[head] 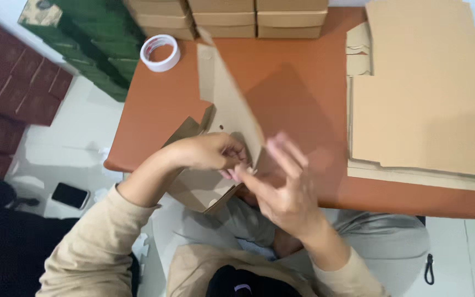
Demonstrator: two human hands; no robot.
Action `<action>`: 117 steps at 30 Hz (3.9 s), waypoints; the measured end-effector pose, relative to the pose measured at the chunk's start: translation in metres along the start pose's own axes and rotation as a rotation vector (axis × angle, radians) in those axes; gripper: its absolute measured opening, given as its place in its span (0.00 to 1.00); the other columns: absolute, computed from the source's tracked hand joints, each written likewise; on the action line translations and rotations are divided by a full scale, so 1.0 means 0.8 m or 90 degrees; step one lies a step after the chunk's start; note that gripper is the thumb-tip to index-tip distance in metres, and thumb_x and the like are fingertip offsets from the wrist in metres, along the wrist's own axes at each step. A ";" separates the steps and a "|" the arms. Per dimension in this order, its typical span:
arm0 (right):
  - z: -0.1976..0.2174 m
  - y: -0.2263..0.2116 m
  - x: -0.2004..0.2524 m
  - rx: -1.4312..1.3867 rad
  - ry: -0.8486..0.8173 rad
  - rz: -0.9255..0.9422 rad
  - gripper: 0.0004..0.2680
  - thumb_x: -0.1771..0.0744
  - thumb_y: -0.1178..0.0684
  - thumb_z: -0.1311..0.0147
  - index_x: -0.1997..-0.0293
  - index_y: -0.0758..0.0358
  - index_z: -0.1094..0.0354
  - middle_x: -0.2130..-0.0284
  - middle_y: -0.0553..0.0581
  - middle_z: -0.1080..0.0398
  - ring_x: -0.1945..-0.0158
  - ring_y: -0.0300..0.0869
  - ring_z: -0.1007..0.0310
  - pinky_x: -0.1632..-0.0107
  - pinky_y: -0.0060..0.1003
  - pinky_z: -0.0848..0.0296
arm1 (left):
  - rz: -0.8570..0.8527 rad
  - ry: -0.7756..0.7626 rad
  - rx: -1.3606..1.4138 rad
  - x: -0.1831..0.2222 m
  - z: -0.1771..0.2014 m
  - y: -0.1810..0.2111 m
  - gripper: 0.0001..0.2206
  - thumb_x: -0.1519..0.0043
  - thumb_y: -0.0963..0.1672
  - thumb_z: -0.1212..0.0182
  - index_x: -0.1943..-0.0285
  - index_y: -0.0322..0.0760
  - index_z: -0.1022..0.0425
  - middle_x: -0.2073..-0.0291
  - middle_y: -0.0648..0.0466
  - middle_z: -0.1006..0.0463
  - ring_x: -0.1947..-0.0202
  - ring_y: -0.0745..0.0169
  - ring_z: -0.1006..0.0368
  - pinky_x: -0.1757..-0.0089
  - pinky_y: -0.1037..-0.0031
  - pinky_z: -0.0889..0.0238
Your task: The person folds a cardboard box by hand, bending the flaps along pre-scored lines to form the base and sides.
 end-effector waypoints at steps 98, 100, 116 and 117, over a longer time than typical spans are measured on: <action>-0.206 0.070 -0.056 0.021 -0.630 -0.330 0.02 0.37 0.58 0.44 0.64 0.58 0.26 0.72 0.58 0.21 0.64 0.59 0.20 0.62 0.52 0.23 | -0.373 0.763 -0.358 0.135 0.030 -0.057 0.05 0.41 0.41 0.34 0.60 0.43 0.24 0.67 0.52 0.31 0.64 0.42 0.26 0.70 0.57 0.31; -0.190 0.065 -0.046 0.009 -0.623 -0.349 0.02 0.37 0.57 0.43 0.65 0.58 0.28 0.71 0.57 0.21 0.64 0.56 0.19 0.62 0.51 0.23 | -0.381 0.761 -0.321 0.138 0.030 -0.056 0.04 0.40 0.41 0.35 0.59 0.45 0.24 0.68 0.53 0.31 0.65 0.44 0.25 0.70 0.58 0.30; -0.140 0.060 -0.025 -0.103 -0.507 -0.506 0.05 0.37 0.59 0.45 0.62 0.58 0.26 0.72 0.57 0.19 0.63 0.51 0.18 0.60 0.42 0.22 | -0.702 0.964 -0.223 0.149 -0.010 -0.054 0.05 0.43 0.37 0.30 0.70 0.39 0.17 0.70 0.56 0.16 0.74 0.58 0.21 0.72 0.74 0.28; -0.140 0.062 -0.025 -0.103 -0.506 -0.505 0.05 0.37 0.59 0.45 0.62 0.58 0.26 0.72 0.57 0.19 0.63 0.51 0.18 0.60 0.42 0.22 | -0.703 0.965 -0.223 0.146 -0.009 -0.056 0.05 0.43 0.37 0.30 0.70 0.39 0.17 0.70 0.56 0.16 0.74 0.58 0.21 0.72 0.74 0.28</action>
Point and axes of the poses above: each hand's wrist, its own x-axis away from the middle knuckle, its own z-axis out of the back of the hand, y = z × x, the point moved 9 cm from there along -x, towards the middle knuckle
